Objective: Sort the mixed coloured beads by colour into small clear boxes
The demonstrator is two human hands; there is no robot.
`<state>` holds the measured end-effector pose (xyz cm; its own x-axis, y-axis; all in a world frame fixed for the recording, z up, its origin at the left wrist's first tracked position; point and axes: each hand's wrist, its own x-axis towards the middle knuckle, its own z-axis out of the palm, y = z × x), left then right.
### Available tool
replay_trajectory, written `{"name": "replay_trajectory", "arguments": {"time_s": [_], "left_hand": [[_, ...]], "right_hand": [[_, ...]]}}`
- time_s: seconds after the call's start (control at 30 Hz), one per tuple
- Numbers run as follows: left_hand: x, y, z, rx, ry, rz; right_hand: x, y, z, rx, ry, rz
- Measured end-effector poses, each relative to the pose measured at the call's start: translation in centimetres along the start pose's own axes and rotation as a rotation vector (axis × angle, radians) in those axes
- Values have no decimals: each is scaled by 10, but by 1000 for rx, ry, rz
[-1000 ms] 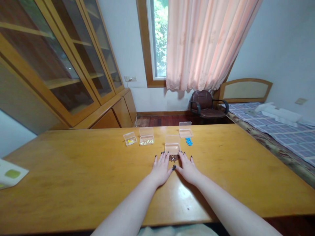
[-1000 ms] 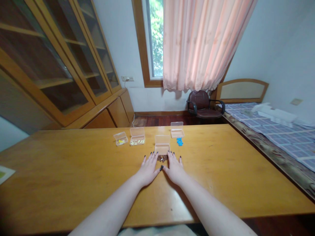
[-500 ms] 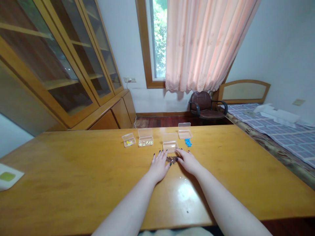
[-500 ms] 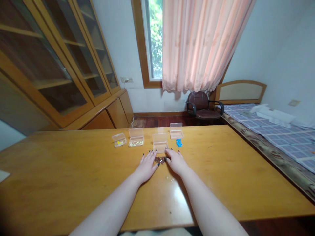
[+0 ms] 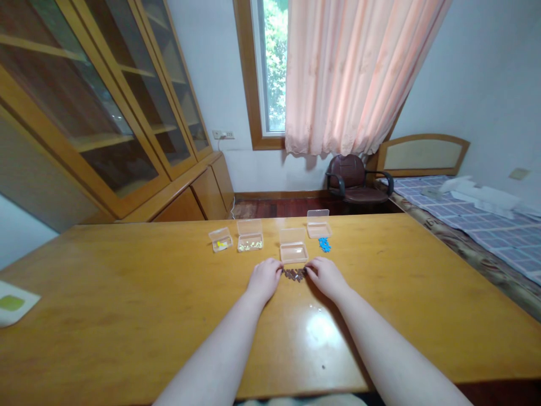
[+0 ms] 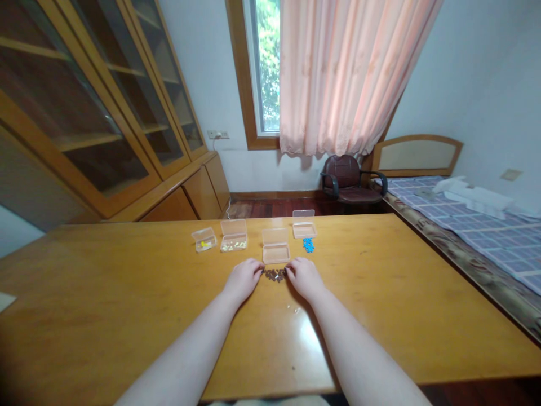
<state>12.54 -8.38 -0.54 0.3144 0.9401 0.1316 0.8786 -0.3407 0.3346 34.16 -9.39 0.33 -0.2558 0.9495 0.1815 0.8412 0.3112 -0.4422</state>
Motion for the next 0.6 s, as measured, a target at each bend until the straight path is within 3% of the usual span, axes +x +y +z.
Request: {"name": "replay_trajectory", "arguments": {"time_s": [0.3,0.6], "left_hand": [[0,6,5,65,-37,27],[16,23,-8,-18,132,-43]], "right_hand": [[2,5,3,51,55,43],[2,6,7,6,-27,9]]}}
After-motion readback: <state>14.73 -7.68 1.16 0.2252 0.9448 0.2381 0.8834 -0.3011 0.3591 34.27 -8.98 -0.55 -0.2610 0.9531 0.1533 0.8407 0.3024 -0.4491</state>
